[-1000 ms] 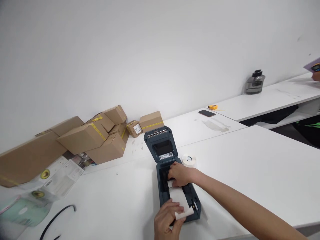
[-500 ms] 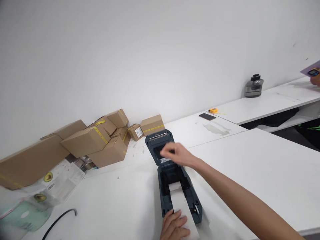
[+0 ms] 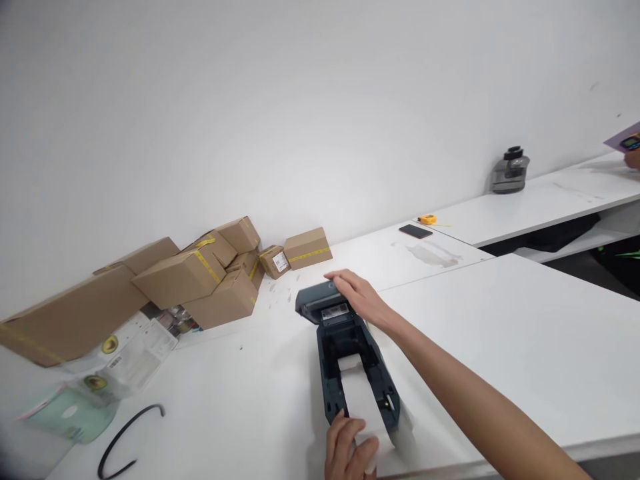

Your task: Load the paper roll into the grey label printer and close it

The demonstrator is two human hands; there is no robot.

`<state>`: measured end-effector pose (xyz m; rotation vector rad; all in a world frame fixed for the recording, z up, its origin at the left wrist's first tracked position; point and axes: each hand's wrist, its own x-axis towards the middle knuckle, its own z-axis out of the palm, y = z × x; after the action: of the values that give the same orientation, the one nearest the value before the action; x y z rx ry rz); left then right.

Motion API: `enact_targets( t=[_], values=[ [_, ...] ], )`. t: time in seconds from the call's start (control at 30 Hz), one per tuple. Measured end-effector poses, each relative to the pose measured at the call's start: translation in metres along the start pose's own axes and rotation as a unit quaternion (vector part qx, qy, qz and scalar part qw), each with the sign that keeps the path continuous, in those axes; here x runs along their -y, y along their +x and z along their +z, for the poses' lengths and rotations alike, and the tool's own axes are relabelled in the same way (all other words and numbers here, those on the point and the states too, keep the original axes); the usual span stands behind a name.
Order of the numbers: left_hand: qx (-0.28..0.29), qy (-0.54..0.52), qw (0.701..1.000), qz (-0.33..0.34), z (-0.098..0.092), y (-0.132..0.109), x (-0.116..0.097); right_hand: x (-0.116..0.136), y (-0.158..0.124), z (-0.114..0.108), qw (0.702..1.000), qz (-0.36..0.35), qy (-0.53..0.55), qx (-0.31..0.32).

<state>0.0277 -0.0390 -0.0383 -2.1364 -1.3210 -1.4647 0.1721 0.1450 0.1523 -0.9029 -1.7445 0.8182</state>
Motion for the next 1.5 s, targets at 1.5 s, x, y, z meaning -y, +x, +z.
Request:
enact_targets(
  t=[1.5],
  values=[
    [0.019, -0.268, 0.808, -0.525, 0.008, 0.034, 0.017, -0.091, -0.194, 0.046, 0.977, 0.187, -0.077, -0.073]
  ],
)
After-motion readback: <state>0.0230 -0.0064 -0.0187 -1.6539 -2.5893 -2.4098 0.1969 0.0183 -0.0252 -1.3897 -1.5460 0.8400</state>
